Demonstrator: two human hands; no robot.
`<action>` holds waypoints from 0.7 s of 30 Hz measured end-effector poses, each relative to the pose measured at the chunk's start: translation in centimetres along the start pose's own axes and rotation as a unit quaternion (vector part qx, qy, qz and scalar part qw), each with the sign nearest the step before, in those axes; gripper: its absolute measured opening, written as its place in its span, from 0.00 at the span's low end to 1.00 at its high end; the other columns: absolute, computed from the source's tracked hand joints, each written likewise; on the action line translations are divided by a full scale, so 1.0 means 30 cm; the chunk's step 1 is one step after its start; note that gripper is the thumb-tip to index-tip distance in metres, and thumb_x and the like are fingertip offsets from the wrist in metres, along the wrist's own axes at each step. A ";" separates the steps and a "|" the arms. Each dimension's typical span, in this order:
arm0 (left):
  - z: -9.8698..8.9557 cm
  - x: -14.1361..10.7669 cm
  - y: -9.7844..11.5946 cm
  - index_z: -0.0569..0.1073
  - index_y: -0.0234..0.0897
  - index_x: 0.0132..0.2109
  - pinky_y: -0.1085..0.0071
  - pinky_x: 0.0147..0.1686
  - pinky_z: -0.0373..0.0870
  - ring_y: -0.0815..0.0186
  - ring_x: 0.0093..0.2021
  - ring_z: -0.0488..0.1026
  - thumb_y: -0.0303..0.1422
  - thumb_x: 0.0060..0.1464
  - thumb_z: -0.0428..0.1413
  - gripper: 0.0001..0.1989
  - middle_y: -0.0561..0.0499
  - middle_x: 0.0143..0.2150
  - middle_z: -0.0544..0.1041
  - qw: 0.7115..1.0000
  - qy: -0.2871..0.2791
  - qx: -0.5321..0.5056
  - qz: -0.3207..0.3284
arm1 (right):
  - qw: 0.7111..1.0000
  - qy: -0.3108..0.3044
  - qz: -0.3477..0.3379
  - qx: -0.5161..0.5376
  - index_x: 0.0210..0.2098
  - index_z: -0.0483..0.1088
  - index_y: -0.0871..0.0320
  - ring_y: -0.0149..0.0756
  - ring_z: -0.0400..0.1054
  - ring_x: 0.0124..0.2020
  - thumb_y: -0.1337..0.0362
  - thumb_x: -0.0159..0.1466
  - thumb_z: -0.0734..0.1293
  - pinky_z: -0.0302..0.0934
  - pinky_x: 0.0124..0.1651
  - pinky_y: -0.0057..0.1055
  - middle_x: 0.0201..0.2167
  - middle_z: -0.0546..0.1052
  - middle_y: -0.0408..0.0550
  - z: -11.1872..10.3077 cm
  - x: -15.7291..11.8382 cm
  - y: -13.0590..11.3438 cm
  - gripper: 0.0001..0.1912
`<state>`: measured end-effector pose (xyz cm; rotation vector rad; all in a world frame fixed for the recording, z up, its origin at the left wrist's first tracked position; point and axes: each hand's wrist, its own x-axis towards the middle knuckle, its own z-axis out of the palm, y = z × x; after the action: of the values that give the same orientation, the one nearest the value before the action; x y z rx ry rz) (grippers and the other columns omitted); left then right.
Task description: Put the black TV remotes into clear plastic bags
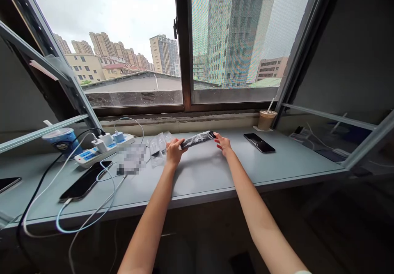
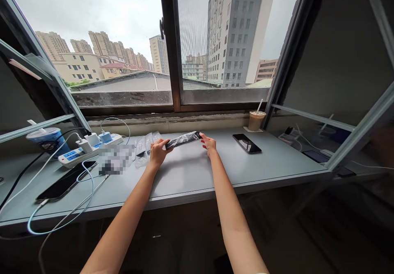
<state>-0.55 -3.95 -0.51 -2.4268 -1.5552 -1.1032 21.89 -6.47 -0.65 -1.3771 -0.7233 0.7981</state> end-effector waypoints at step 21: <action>0.013 -0.001 0.024 0.70 0.39 0.45 0.61 0.48 0.58 0.57 0.49 0.69 0.34 0.55 0.49 0.12 0.46 0.45 0.76 0.988 0.067 -0.084 -0.114 | 0.976 0.217 0.032 0.020 0.51 0.60 0.55 0.35 0.72 0.26 0.49 0.65 0.48 0.64 0.25 0.30 0.37 0.73 0.52 -0.019 0.084 0.054 0.24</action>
<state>0.22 -4.17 -0.58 -2.2576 -1.7972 -1.4585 23.65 -4.64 -2.33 -1.4777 -0.3218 0.5304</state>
